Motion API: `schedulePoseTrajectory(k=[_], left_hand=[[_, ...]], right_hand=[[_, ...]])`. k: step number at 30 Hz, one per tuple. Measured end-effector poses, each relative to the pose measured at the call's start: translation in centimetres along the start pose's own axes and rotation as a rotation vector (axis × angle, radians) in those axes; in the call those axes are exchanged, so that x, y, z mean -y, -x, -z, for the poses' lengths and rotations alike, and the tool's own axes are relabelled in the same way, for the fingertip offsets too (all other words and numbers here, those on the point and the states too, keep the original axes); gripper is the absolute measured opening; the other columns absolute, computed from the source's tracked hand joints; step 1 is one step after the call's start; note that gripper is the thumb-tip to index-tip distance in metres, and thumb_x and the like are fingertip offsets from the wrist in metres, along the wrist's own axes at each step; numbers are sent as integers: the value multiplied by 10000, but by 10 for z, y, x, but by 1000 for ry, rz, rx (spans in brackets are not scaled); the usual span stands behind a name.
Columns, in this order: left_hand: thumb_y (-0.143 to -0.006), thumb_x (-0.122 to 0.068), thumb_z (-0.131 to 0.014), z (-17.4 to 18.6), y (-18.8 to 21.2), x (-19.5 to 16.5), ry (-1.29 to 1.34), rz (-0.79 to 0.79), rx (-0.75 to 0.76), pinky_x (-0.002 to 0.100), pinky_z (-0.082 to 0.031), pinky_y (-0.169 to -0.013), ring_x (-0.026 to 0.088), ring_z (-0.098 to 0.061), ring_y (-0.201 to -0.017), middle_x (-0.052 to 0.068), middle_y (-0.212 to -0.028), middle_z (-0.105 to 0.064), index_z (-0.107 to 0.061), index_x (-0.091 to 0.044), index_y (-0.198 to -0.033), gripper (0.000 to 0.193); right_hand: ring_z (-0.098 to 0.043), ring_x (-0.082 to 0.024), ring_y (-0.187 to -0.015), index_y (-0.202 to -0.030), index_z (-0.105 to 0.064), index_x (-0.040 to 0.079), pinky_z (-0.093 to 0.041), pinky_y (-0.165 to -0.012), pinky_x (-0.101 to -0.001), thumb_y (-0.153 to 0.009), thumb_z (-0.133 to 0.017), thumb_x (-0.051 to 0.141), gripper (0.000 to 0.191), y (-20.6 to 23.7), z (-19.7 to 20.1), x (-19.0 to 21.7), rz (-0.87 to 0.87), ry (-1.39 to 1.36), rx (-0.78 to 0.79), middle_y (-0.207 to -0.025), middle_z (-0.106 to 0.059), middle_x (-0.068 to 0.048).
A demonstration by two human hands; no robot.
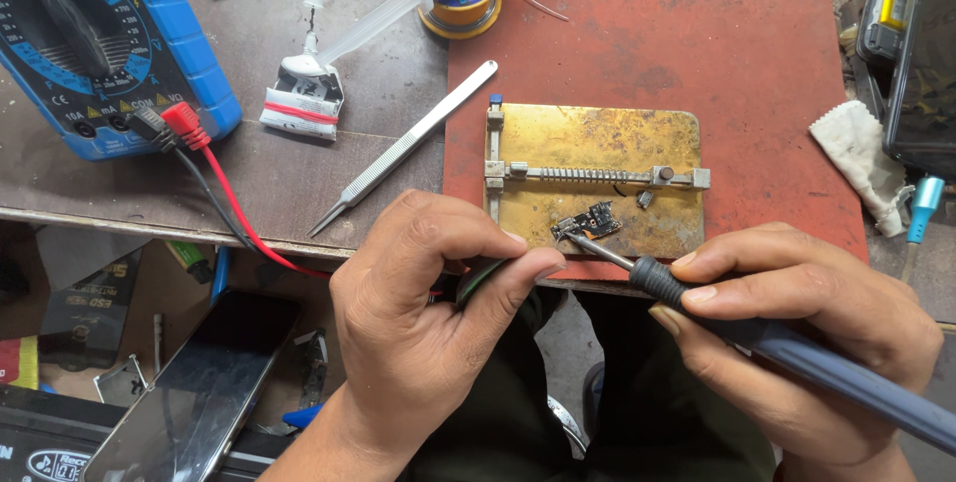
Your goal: The person uses a soldering iron and solder wire to attach components on a small circuit board held in a vise. They apply flux paste, then repeatedly heat and feed solder to secure connections on the board.
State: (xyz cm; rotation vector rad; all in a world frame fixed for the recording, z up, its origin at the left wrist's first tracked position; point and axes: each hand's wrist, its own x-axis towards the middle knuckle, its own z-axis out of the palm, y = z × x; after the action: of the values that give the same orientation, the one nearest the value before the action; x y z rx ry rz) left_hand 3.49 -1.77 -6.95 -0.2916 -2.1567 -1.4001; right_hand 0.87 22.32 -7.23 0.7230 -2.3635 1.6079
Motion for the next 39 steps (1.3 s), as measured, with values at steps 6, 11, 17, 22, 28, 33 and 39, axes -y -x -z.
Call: schedulePoseTrajectory(k=[6,11,17,22,28,33,39], left_hand=[[-889,-112,-893,0,0,0,-4,-4,0,217,-502,-651,108,-629,-760,24,-909,-679,-663,-62,-981,252],[-884,-116,-894,0,0,1,1,9,1,216,-497,-639,106,-624,-748,21,-900,-679,-664,-63,-971,251],[-888,-119,-894,1,1,1,-15,0,-1,219,-496,-652,105,-622,-754,14,-903,-677,-663,-68,-974,252],[-887,-117,-896,1,0,1,-21,-7,-2,219,-487,-639,105,-616,-746,12,-896,-673,-660,-69,-968,254],[-887,-108,-893,0,0,1,-16,-6,-2,217,-486,-633,105,-618,-744,14,-896,-674,-659,-64,-968,251],[-881,-98,-887,-1,-1,3,-14,-2,-6,227,-492,-640,122,-619,-779,19,-890,-675,-666,-57,-962,238],[-884,-92,-880,-3,-5,8,-23,-35,-20,248,-512,-680,126,-629,-780,26,-892,-672,-664,-50,-962,233]], right_hand=[[-759,-190,-897,-936,-680,54,-622,-806,-289,-709,-845,3,285,-1,-2,1,10,62,-27,-999,-724,-145],[-762,-187,-890,-941,-684,58,-626,-798,-288,-713,-849,9,286,-2,-3,1,20,65,-19,-996,-726,-140],[-761,-186,-889,-941,-683,60,-622,-799,-289,-710,-850,10,290,-2,-3,0,31,65,-19,-993,-727,-140],[-761,-189,-890,-940,-684,61,-622,-797,-289,-705,-849,9,292,-2,-3,0,34,64,-15,-987,-727,-140],[-761,-190,-903,-946,-685,61,-623,-808,-290,-711,-848,9,291,-1,-2,-2,33,45,-16,-996,-728,-138],[-768,-180,-918,-970,-691,62,-616,-827,-281,-730,-838,6,287,-3,-2,-5,54,-19,2,-1026,-732,-132],[-745,-175,-899,-937,-707,56,-594,-805,-279,-694,-841,-13,286,-6,-6,-8,47,27,-29,-1014,-729,-132]])
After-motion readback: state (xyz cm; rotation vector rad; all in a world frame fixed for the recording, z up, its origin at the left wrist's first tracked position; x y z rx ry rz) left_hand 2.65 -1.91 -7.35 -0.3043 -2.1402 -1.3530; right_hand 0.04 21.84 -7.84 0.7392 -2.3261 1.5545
